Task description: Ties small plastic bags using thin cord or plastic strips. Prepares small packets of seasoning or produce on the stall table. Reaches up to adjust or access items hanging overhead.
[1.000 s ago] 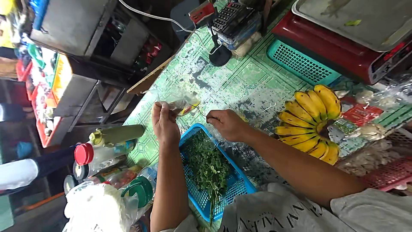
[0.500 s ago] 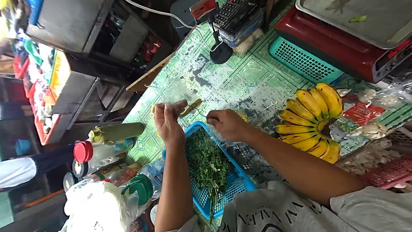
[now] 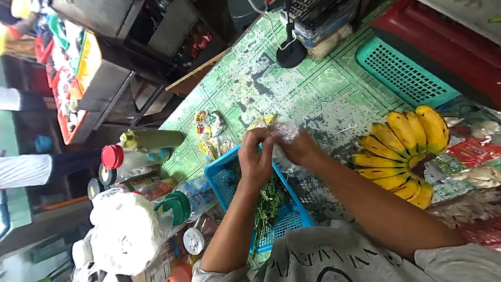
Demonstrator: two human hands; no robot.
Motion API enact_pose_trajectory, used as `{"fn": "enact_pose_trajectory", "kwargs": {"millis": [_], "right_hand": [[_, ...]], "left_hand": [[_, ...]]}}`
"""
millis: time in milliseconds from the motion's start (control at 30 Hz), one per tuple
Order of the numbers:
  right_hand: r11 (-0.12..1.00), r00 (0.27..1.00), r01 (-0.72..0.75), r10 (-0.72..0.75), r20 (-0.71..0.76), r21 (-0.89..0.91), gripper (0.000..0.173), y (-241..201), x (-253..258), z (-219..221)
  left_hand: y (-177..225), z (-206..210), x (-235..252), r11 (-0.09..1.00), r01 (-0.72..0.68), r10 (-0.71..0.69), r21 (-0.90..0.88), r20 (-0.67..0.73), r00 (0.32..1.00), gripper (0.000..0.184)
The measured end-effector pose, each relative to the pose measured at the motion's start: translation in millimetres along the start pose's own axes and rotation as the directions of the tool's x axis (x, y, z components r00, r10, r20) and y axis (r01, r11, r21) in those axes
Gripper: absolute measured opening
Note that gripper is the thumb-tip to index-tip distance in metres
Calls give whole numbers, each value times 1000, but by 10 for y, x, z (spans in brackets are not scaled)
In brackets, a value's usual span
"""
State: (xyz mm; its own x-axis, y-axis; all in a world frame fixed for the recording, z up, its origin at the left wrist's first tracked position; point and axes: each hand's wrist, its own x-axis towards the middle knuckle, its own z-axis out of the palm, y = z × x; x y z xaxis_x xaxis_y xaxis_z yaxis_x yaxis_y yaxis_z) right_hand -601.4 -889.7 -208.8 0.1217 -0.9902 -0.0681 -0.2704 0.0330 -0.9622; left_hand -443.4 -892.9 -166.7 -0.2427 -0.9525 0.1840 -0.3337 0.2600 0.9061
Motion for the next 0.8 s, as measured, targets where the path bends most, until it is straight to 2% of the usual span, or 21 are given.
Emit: {"fn": "enact_pose_trajectory", "kwargs": {"millis": [67,100,133,200,300,367,400,433,500,533,633,733,800], "right_hand": [[997,999,43,-42,-10,58,28,76,-81,-41],[996,999,51,-51,-1,71,31,79,-92,-57],[996,998,67,-68,15,57,34,55,-99,-67],[996,996,76,-78,48,43,31,11,-126,-72],[1000,997,19,-20,72,8,24,-5,-170,-261],[997,997,-75,76,30,-33,16,-60,-136,-446],[997,997,-73,73,23,-4,13,-68,-77,-448],[996,995,-56,50,92,63,11,-49,-15,-376],[974,951,-174,127,284,148,12,55,-10,-104],[963,930,-236,186,318,127,13,124,22,-10],[951,919,-306,282,275,48,20,382,76,-124],[955,940,-290,272,206,63,15,468,-161,-485],[954,957,-286,280,76,87,14,478,-291,-727]], "left_hand": [[-18,-124,38,947,103,-98,-304,32,995,47],[-29,-174,88,918,161,-165,-362,20,986,47],[-19,-215,145,914,217,-223,-342,24,975,42],[68,-242,259,948,270,-261,-167,73,962,26],[215,-277,369,992,115,-121,52,147,982,14],[323,-355,418,998,31,-38,50,154,987,13],[347,-373,461,999,20,-28,49,162,986,13],[325,-356,497,998,37,-47,57,186,982,13],[177,-246,467,984,162,-175,76,218,960,19],[83,-257,464,973,214,-227,87,184,956,23],[-216,-569,534,943,270,-279,196,22,960,25],[-465,-704,701,882,331,-375,335,74,924,20],[-509,-503,842,829,375,-466,415,143,873,21]]}}
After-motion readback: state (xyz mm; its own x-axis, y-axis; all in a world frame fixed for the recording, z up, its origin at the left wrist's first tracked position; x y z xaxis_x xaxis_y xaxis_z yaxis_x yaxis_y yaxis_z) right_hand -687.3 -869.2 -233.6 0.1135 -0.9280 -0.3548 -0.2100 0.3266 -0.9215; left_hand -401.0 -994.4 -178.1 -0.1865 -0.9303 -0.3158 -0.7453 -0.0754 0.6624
